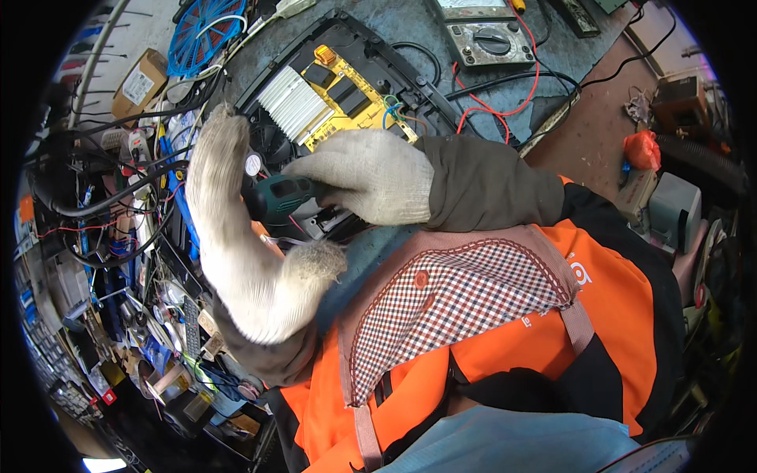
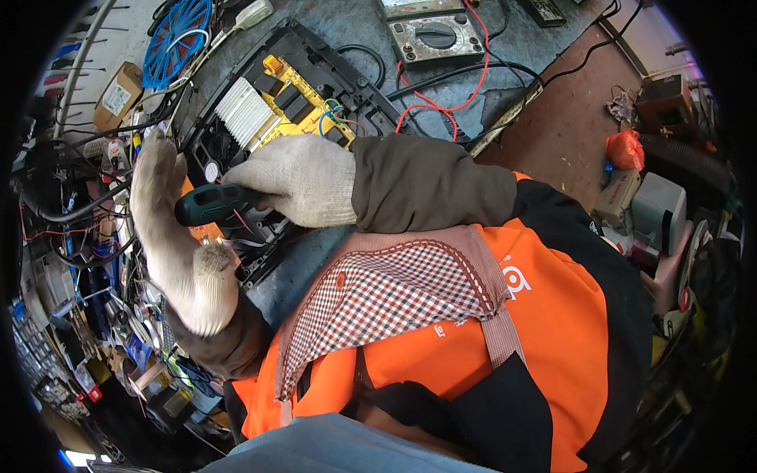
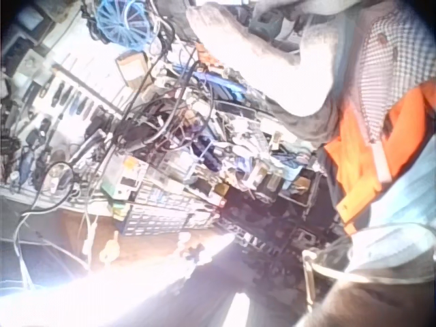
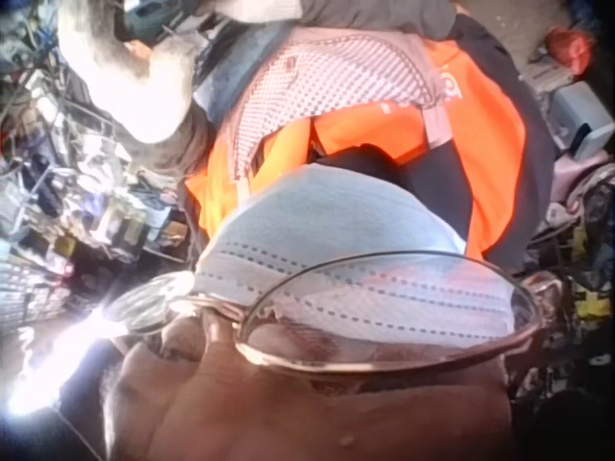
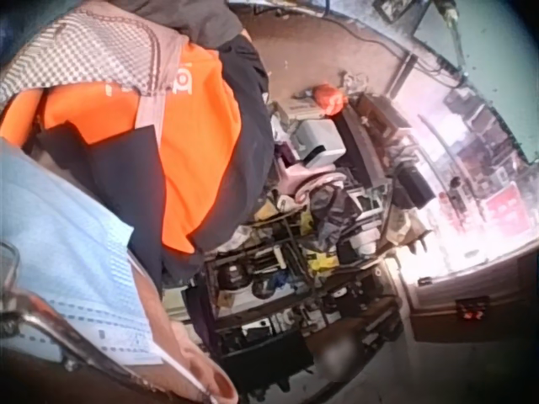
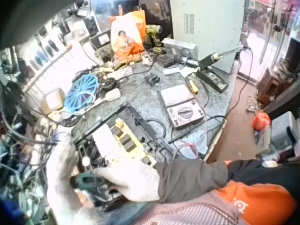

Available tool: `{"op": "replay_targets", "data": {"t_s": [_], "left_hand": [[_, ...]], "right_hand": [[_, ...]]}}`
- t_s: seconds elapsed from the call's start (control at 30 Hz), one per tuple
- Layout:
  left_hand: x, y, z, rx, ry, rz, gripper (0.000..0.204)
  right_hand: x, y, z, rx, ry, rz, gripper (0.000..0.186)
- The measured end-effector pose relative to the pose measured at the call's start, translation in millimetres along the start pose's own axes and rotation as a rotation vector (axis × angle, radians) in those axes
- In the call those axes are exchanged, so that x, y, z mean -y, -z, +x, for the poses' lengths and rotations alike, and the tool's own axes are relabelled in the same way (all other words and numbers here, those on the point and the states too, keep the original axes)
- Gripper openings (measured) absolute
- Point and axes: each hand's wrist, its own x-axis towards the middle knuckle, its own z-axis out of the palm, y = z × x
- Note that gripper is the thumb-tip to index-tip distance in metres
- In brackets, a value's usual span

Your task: The person removes a blue fan cover from an open electronic device, then uses a screwdriver to unscrew components on the circuit board. They connect multimeter probes to test points on the board and adjust connections while observing readings.

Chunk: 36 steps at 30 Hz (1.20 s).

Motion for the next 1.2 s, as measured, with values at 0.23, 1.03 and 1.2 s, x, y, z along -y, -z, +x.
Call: {"op": "replay_targets", "data": {"t_s": [0.23,1.03,1.2], "left_hand": [[-20,17,-3,0.095,0.237,0.338,0.041],[18,22,-3,0.163,0.014,-0.254,0.087],[28,17,-2,0.212,0.140,-0.156,0.063]], "right_hand": [[4,0,2,0.048,-0.030,0.004,0.063],[6,1,4,0.190,-0.296,0.009,0.060],[-2,7,11,0.224,-0.260,-0.020,0.066]]}}
